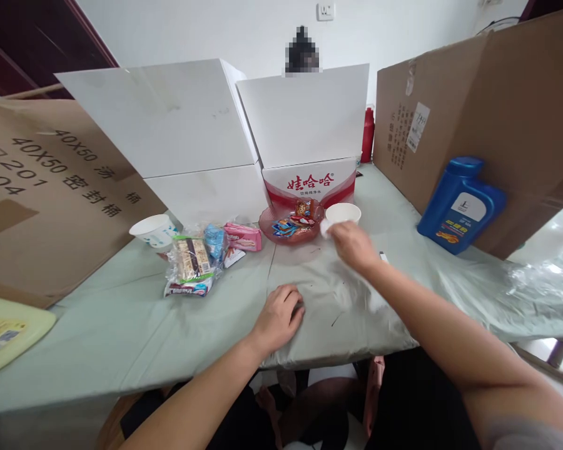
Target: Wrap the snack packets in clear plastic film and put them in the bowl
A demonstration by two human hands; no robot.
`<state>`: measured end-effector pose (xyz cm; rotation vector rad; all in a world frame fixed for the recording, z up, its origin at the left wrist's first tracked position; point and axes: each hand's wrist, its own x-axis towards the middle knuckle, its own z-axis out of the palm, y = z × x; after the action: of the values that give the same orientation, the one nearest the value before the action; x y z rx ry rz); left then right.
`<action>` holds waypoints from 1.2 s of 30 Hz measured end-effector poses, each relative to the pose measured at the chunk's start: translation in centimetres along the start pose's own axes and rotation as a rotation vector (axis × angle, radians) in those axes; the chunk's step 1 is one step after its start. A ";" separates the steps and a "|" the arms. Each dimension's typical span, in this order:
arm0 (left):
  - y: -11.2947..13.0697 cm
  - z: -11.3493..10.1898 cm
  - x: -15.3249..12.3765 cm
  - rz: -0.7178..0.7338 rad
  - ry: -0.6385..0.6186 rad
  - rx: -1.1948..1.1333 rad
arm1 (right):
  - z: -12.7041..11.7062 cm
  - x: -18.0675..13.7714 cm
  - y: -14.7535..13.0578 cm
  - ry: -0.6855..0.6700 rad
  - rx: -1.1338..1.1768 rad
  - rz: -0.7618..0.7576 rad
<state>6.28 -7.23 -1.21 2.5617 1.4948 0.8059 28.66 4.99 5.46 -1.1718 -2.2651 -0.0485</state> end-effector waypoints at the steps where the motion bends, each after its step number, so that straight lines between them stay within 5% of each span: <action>1: 0.0 0.0 0.0 -0.004 -0.006 -0.004 | -0.3 1.6 1.2 0.045 -0.038 0.059; 6: 0.0 0.0 0.0 -0.029 -0.030 -0.019 | -0.3 6.8 4.0 -0.180 -0.287 0.314; 8: 0.0 0.0 0.0 -0.036 -0.031 -0.018 | 0.2 7.6 3.2 -0.108 -0.288 0.286; 11: 0.1 0.1 0.0 -0.045 -0.038 -0.008 | 1.4 8.3 0.0 0.031 -0.224 0.120; 17: 0.0 0.5 0.1 -0.073 -0.052 -0.022 | 6.1 10.5 -9.2 -0.043 -0.087 -0.229; 23: -0.4 0.9 0.0 -0.063 -0.036 -0.038 | 11.1 13.6 -13.1 -0.161 -0.239 -0.127; 28: -0.8 1.4 0.1 -0.052 -0.009 -0.044 | 11.8 14.6 -14.0 -0.219 -0.259 -0.186; 31: -1.1 0.9 0.2 -0.085 0.099 -0.176 | 10.6 13.5 -14.4 -0.188 -0.194 -0.247; 36: -1.5 -1.7 0.1 -0.174 0.608 -0.126 | 7.3 7.5 -12.2 -0.207 -0.166 -0.319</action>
<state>4.31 -6.69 -0.14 2.1522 1.6953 1.6904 12.64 5.14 5.99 -0.9191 -2.6571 -0.2542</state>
